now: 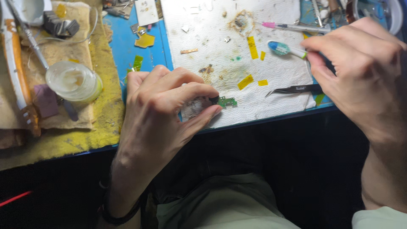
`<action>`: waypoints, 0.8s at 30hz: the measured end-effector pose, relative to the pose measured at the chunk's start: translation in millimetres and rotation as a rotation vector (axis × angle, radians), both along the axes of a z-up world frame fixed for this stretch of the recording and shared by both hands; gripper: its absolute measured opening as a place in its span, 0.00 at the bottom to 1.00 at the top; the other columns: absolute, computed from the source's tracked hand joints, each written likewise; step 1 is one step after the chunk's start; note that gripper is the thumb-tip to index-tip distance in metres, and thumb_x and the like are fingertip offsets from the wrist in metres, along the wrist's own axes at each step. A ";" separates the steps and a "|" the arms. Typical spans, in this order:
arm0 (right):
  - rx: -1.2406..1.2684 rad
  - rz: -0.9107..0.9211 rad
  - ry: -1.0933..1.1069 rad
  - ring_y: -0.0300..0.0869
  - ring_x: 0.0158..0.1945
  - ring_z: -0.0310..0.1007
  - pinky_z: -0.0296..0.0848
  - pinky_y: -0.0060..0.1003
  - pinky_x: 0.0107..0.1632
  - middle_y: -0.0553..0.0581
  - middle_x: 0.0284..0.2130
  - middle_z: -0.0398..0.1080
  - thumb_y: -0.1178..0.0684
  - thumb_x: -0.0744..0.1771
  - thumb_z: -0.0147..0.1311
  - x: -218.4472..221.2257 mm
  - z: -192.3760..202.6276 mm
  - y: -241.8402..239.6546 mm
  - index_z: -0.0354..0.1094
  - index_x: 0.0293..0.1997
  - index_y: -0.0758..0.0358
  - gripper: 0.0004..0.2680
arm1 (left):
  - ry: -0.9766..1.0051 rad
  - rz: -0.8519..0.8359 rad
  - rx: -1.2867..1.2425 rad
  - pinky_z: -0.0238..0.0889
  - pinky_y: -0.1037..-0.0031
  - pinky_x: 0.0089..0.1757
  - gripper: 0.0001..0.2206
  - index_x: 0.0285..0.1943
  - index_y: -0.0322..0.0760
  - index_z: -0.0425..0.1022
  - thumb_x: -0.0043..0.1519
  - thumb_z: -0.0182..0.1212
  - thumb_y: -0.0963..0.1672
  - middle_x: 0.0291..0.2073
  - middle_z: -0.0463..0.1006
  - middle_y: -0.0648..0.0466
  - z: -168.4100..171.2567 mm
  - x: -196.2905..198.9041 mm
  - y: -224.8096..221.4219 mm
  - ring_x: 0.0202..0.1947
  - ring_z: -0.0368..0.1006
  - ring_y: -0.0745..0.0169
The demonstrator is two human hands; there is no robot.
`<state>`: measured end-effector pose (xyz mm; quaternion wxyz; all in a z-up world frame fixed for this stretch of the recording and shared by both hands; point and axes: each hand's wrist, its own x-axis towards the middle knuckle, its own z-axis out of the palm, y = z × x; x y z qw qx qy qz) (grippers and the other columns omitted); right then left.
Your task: The person cleans a circuit board with a cotton swab and then applies a substance to it using a syringe while holding the board with tweezers.
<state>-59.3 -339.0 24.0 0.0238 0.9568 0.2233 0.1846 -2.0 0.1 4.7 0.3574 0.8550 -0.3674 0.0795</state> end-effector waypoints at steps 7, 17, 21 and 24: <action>0.544 -0.241 0.175 0.53 0.57 0.69 0.66 0.40 0.62 0.79 0.60 0.72 0.78 0.82 0.48 -38.0 -15.9 2.9 0.65 0.68 0.93 0.04 | -0.013 -0.023 -0.022 0.48 0.55 0.49 0.09 0.46 0.47 0.83 0.63 0.79 0.47 0.45 0.80 0.63 -1.6 0.7 2.3 0.43 0.68 0.55; 0.684 0.183 0.149 0.54 0.45 0.80 0.78 0.44 0.55 0.67 0.40 0.79 0.72 0.71 0.65 -11.9 -16.0 95.9 0.69 0.45 0.72 0.07 | -0.062 0.007 -0.050 0.50 0.54 0.47 0.07 0.43 0.48 0.82 0.65 0.78 0.45 0.42 0.78 0.62 -5.8 0.3 1.6 0.42 0.68 0.52; 0.638 0.259 0.227 0.51 0.47 0.79 0.80 0.41 0.56 0.64 0.42 0.79 0.71 0.70 0.63 -5.9 -18.5 85.2 0.69 0.47 0.71 0.07 | -0.050 0.005 -0.066 0.50 0.52 0.47 0.05 0.43 0.47 0.82 0.65 0.77 0.44 0.42 0.77 0.60 -6.7 0.7 2.8 0.43 0.68 0.50; 0.601 0.265 0.278 0.54 0.50 0.77 0.80 0.41 0.55 0.65 0.44 0.79 0.69 0.70 0.61 -5.7 -18.2 84.0 0.70 0.48 0.71 0.05 | -0.052 0.009 -0.052 0.50 0.53 0.47 0.06 0.42 0.46 0.83 0.66 0.77 0.44 0.43 0.76 0.60 -7.8 1.1 2.7 0.43 0.66 0.50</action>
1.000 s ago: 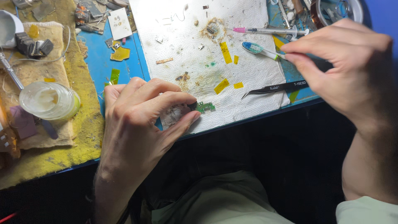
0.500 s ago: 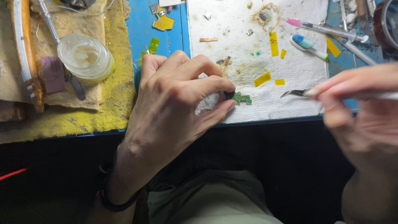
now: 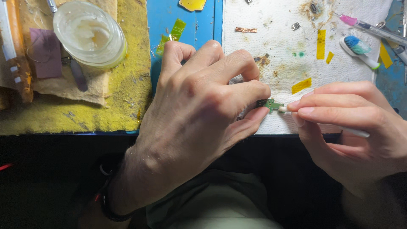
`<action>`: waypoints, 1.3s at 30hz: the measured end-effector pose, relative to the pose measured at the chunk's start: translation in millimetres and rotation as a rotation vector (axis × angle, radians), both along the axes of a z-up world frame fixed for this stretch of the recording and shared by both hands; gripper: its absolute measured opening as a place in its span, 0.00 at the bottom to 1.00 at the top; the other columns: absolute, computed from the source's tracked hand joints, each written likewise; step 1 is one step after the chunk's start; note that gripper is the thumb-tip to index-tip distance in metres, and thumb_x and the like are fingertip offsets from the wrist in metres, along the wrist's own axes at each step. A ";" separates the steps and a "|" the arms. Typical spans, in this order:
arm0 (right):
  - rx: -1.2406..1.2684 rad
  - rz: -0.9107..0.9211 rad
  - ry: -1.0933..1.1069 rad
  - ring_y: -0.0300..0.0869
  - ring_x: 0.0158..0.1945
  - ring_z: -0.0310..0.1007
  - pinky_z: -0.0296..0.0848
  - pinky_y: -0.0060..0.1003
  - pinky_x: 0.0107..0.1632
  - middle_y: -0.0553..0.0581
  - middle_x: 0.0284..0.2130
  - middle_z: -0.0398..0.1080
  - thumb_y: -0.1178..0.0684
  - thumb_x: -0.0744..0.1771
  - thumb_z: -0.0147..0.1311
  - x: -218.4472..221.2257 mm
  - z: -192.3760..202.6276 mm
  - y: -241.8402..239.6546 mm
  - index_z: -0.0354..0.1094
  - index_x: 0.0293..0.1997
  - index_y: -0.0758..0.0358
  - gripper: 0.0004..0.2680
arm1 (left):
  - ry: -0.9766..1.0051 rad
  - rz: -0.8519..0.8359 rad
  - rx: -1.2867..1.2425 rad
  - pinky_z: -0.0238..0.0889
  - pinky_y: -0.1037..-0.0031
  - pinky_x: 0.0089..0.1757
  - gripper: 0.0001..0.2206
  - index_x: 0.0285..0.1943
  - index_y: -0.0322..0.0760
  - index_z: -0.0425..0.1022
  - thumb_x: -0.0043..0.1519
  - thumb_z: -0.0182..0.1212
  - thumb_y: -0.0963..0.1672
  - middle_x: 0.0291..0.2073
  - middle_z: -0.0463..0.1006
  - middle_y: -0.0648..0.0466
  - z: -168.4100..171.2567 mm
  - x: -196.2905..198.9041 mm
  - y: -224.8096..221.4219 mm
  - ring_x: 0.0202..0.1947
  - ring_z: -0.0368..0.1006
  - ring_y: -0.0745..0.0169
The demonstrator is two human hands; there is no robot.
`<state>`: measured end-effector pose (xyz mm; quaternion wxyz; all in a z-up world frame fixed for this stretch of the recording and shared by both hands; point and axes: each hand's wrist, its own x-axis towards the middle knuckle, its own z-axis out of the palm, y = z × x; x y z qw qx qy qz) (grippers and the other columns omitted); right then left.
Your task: The person cleans a circuit board with a cotton swab and then applies a substance to it using a syringe while holding the board with tweezers.
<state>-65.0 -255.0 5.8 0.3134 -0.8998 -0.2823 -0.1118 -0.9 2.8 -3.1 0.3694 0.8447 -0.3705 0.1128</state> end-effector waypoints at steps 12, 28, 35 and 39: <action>-0.072 0.062 0.006 0.53 0.51 0.77 0.80 0.43 0.57 0.63 0.46 0.79 0.69 0.70 0.63 1.8 -6.3 -6.7 0.69 0.50 0.69 0.07 | -0.007 0.017 0.003 0.51 0.53 0.48 0.11 0.36 0.45 0.79 0.68 0.78 0.44 0.42 0.76 0.61 -0.4 0.1 0.2 0.43 0.66 0.50; -0.020 -0.021 -0.002 0.54 0.50 0.76 0.79 0.45 0.57 0.63 0.43 0.80 0.70 0.71 0.61 -3.0 -9.9 -6.6 0.68 0.48 0.69 0.06 | 0.011 -0.002 -0.003 0.50 0.52 0.48 0.10 0.38 0.44 0.79 0.68 0.78 0.44 0.43 0.75 0.60 -0.6 0.3 0.0 0.44 0.66 0.49; -0.005 -0.054 -0.016 0.55 0.48 0.76 0.78 0.46 0.56 0.64 0.41 0.79 0.68 0.71 0.61 -7.0 -13.7 -5.8 0.69 0.45 0.69 0.05 | 0.002 0.005 -0.002 0.51 0.52 0.48 0.10 0.38 0.44 0.80 0.68 0.79 0.44 0.43 0.76 0.60 -1.1 0.1 0.5 0.44 0.67 0.49; -0.043 -0.005 -0.031 0.56 0.48 0.77 0.78 0.47 0.58 0.61 0.41 0.80 0.68 0.70 0.62 -4.3 -15.9 -15.1 0.72 0.43 0.68 0.04 | 0.016 -0.005 0.005 0.50 0.52 0.48 0.09 0.38 0.45 0.80 0.67 0.78 0.44 0.44 0.75 0.60 -0.1 0.7 1.0 0.44 0.66 0.48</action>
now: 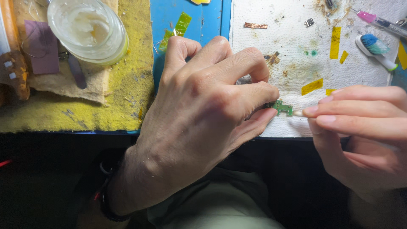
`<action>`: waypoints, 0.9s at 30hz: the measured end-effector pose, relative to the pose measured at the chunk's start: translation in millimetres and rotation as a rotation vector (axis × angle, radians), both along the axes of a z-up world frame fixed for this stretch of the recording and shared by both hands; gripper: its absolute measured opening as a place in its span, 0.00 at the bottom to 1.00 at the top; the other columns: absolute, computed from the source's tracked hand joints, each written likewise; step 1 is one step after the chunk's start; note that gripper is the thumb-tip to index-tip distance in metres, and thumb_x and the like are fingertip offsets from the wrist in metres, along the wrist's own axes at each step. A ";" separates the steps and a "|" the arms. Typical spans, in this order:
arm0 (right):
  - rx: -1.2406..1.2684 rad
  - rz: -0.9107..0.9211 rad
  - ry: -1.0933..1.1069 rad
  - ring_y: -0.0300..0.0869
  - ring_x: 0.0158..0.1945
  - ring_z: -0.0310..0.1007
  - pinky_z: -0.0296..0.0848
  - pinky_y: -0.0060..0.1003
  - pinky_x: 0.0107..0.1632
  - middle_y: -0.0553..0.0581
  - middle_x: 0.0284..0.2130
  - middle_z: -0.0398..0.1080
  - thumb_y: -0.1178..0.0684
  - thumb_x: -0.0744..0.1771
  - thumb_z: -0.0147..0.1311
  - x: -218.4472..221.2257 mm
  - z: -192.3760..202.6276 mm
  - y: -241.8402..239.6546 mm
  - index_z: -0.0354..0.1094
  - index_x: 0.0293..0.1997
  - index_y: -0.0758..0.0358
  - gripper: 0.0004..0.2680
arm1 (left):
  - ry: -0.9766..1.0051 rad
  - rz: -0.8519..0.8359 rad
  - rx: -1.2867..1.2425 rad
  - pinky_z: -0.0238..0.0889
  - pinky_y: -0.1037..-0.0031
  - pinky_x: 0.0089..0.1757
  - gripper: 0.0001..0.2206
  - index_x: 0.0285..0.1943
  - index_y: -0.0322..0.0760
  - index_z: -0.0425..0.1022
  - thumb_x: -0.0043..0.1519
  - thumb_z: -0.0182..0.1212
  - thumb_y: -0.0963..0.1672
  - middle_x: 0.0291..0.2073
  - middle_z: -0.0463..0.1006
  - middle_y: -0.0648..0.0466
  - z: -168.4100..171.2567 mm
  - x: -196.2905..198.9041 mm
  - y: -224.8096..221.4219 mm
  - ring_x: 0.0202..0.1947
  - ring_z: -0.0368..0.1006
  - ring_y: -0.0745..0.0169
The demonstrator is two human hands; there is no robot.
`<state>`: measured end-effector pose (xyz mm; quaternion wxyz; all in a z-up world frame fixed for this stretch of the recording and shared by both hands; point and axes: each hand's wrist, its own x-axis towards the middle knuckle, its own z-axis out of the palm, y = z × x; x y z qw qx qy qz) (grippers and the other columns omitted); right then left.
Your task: The person cleans a circuit board with a cotton swab and then applies a substance to it using a syringe while holding the board with tweezers.
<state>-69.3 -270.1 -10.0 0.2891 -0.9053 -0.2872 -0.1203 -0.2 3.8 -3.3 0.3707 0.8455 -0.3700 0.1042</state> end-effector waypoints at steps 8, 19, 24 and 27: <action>0.042 -0.008 -0.021 0.55 0.48 0.77 0.79 0.45 0.56 0.62 0.41 0.79 0.70 0.71 0.62 1.3 0.1 2.7 0.69 0.46 0.68 0.07 | -0.007 0.007 -0.010 0.51 0.52 0.48 0.09 0.39 0.45 0.81 0.67 0.79 0.44 0.43 0.75 0.60 0.4 -0.1 -0.9 0.43 0.67 0.50; -0.099 0.097 0.077 0.50 0.54 0.76 0.78 0.40 0.60 0.56 0.49 0.80 0.66 0.70 0.62 12.2 10.0 -7.7 0.72 0.53 0.64 0.08 | -0.006 0.004 -0.015 0.49 0.53 0.47 0.07 0.40 0.45 0.82 0.67 0.79 0.44 0.42 0.75 0.61 0.8 -0.2 -1.1 0.42 0.66 0.50; -0.091 0.071 0.076 0.50 0.54 0.78 0.76 0.39 0.60 0.57 0.50 0.80 0.66 0.71 0.63 9.6 13.3 3.0 0.71 0.54 0.65 0.08 | -0.005 0.010 -0.018 0.49 0.53 0.47 0.07 0.40 0.45 0.83 0.69 0.77 0.45 0.42 0.75 0.61 1.3 -0.3 -1.8 0.42 0.65 0.51; -0.045 0.060 0.034 0.51 0.50 0.77 0.77 0.40 0.56 0.59 0.45 0.80 0.67 0.70 0.63 11.7 10.0 -2.7 0.70 0.50 0.66 0.07 | -0.003 0.002 -0.011 0.49 0.53 0.47 0.08 0.41 0.45 0.82 0.66 0.80 0.44 0.43 0.76 0.61 0.0 0.0 -1.1 0.42 0.66 0.50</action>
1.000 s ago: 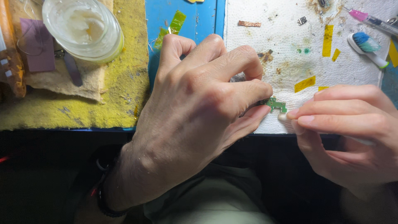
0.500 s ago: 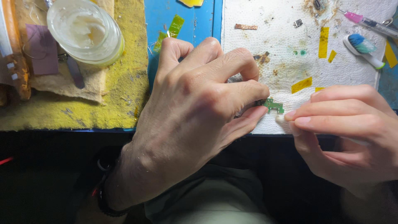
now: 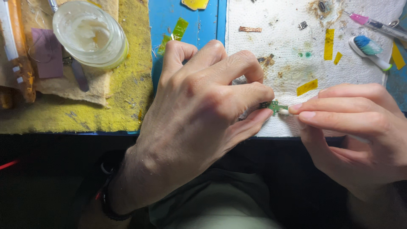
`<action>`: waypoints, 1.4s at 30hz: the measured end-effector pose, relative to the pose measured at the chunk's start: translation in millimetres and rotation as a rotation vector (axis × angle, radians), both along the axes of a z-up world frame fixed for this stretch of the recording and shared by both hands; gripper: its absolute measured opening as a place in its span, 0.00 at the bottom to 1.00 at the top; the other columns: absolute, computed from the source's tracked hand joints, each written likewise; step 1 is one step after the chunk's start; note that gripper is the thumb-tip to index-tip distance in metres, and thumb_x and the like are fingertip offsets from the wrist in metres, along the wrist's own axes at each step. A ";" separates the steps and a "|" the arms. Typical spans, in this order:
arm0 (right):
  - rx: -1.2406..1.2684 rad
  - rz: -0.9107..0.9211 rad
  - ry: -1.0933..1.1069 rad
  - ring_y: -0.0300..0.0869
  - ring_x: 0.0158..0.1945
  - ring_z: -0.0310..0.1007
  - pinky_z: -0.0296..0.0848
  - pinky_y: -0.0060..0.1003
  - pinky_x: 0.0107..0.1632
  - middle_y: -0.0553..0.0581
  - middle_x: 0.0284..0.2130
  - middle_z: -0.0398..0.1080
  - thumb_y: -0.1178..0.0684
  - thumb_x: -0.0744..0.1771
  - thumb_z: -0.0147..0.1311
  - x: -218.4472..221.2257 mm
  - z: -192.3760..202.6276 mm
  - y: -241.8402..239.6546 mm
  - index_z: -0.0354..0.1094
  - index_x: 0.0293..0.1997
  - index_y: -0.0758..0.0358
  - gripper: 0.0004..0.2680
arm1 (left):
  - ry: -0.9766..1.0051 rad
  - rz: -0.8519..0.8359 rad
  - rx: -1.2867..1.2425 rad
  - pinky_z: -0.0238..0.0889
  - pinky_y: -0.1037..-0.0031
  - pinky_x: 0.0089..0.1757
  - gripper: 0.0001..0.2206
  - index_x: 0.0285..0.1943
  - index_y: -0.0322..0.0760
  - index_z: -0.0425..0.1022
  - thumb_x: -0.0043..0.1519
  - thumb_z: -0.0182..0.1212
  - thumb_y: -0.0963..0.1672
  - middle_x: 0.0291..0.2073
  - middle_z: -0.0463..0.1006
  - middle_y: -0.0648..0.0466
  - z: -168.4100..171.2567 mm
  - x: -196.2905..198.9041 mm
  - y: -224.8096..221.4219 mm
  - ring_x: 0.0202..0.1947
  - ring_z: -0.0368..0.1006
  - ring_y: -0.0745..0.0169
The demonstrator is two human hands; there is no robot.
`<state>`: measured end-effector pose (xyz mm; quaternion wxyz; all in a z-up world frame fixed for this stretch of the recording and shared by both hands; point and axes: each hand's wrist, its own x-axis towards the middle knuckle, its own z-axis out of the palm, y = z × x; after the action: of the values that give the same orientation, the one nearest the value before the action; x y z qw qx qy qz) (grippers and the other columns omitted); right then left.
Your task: The person cleans a circuit board with a cotton swab and then applies a substance to it using a syringe while holding the board with tweezers.
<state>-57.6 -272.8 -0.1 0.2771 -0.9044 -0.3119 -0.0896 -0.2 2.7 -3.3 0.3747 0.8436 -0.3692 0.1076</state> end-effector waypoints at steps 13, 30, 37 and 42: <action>0.073 -0.014 -0.065 0.52 0.46 0.79 0.80 0.42 0.55 0.59 0.40 0.80 0.68 0.69 0.64 -6.7 -5.9 7.2 0.71 0.44 0.65 0.06 | 0.000 0.001 0.000 0.50 0.53 0.48 0.07 0.41 0.45 0.82 0.67 0.78 0.44 0.43 0.76 0.61 2.1 -0.4 -0.3 0.42 0.66 0.51; 0.079 -0.410 0.001 0.66 0.76 0.72 0.78 0.56 0.78 0.77 0.60 0.70 0.77 0.81 0.59 -15.1 -3.4 -49.3 0.68 0.60 0.84 0.04 | -0.034 0.070 0.023 0.55 0.58 0.43 0.12 0.52 0.36 0.83 0.64 0.82 0.41 0.46 0.76 0.56 6.8 0.1 -4.9 0.43 0.67 0.54; 0.025 -0.365 -0.033 0.67 0.73 0.72 0.68 0.60 0.86 0.72 0.56 0.76 0.75 0.81 0.60 -11.9 -5.0 -63.3 0.72 0.58 0.84 0.02 | -0.005 0.071 0.033 0.55 0.59 0.44 0.10 0.51 0.38 0.84 0.65 0.79 0.41 0.47 0.75 0.56 8.7 -1.3 -6.4 0.42 0.66 0.54; -0.002 -0.489 -0.008 0.65 0.79 0.74 0.73 0.48 0.74 0.71 0.62 0.76 0.73 0.86 0.61 -18.4 -10.4 -78.9 0.75 0.62 0.82 0.03 | -0.020 0.071 0.043 0.55 0.59 0.43 0.09 0.51 0.40 0.84 0.66 0.79 0.43 0.47 0.75 0.57 8.1 -2.0 -6.0 0.42 0.65 0.54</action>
<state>-76.0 -351.7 -10.5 0.2449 -0.9529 -0.0851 -0.1572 -2.2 -3.3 4.8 0.3487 0.8629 -0.3450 0.1213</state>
